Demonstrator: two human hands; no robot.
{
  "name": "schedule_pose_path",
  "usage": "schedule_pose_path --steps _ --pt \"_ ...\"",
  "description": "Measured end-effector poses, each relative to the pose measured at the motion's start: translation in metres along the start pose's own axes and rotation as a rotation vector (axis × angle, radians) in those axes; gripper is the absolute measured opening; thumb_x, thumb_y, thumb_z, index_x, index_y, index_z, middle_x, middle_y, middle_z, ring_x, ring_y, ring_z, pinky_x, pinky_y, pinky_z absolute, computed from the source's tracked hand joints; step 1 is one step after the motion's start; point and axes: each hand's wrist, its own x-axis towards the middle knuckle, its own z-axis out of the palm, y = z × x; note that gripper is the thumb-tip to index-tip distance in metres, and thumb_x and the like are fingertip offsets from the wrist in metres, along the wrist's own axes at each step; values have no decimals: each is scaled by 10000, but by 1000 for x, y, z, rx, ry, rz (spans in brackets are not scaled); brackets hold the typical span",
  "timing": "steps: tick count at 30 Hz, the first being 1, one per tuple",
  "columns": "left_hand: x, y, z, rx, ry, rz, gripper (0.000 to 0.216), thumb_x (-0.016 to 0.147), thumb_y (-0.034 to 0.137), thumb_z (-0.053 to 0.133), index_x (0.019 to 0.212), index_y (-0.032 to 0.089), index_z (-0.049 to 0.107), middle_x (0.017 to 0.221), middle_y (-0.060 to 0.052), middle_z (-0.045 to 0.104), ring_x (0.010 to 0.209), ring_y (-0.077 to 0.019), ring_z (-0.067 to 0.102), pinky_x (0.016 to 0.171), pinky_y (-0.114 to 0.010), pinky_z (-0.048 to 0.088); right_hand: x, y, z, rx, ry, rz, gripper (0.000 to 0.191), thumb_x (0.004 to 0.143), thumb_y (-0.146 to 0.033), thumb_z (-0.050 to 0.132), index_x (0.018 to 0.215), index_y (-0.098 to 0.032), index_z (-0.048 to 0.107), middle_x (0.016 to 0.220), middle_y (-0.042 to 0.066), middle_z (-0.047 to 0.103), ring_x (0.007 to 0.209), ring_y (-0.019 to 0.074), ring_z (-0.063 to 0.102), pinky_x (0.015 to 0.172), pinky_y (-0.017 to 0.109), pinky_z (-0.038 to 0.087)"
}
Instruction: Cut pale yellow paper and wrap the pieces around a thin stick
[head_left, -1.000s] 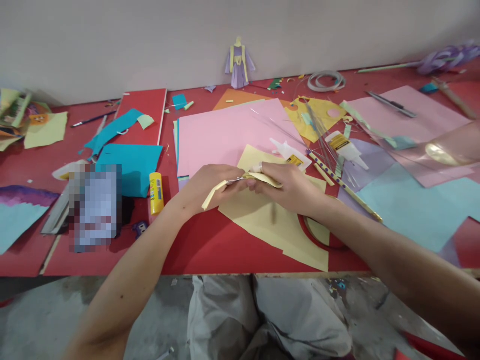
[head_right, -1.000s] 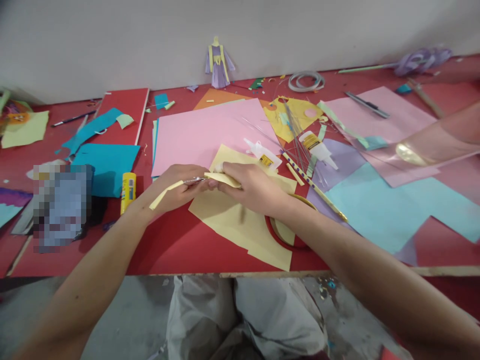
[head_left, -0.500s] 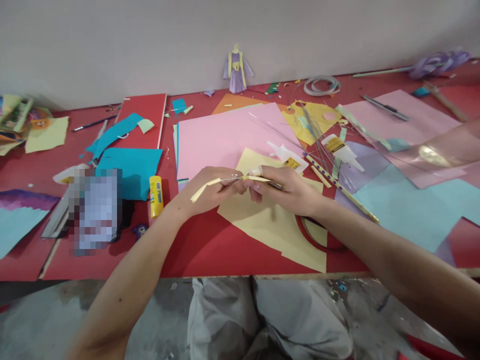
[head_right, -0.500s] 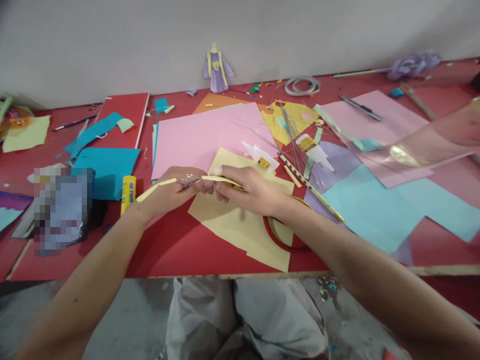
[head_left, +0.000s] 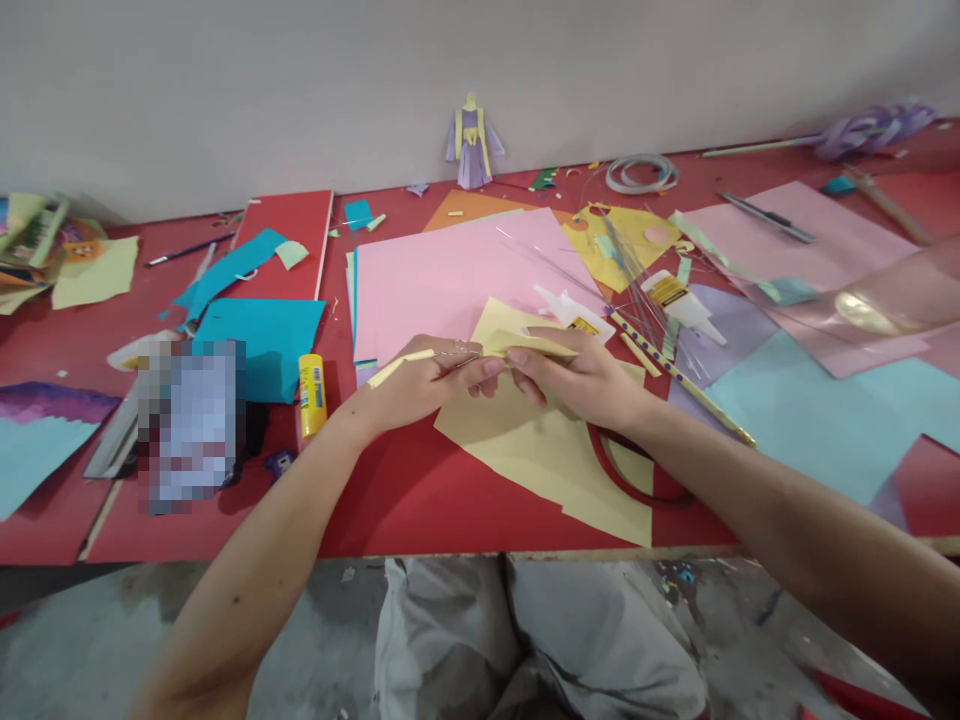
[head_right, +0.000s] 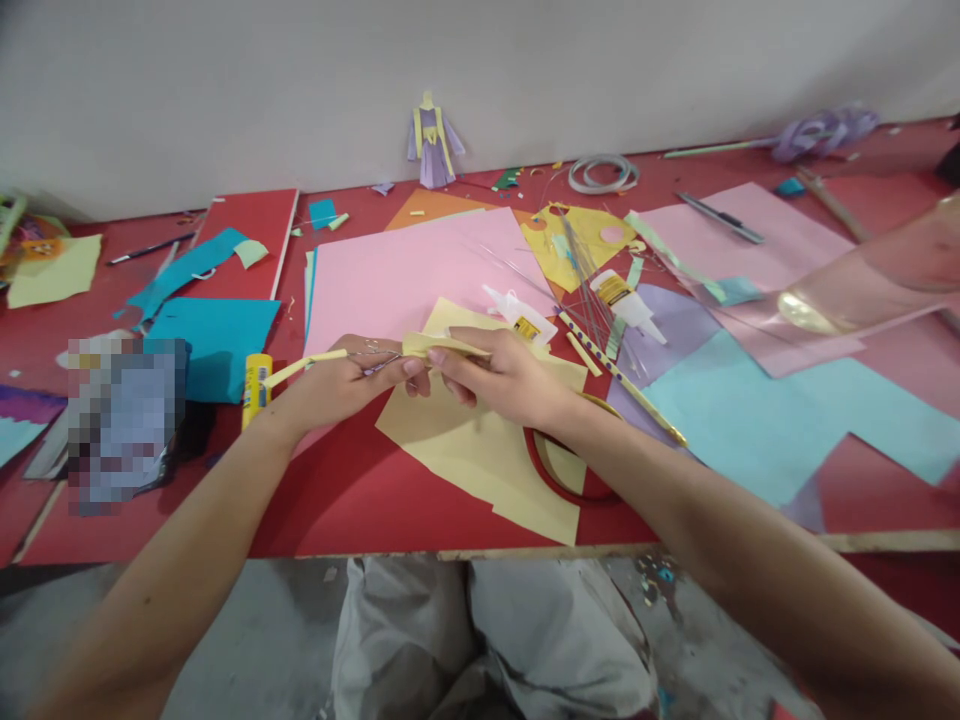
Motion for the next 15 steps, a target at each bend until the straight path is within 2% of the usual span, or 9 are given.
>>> schedule_pose_path --steps 7,15 --pt "1 3 -1 -37 -39 -19 388 974 470 484 821 205 722 880 -9 730 887 -139 673 830 -227 521 0 -4 2 119 28 69 344 947 -406 564 688 -181 579 496 -68 418 439 74 374 449 250 298" --pt "0 3 -1 -39 -31 -22 360 972 452 503 827 211 727 862 -9 739 876 -142 675 831 -248 521 0 -2 0 165 36 125 390 963 -404 520 645 -178 538 504 -65 393 448 71 352 451 250 283"
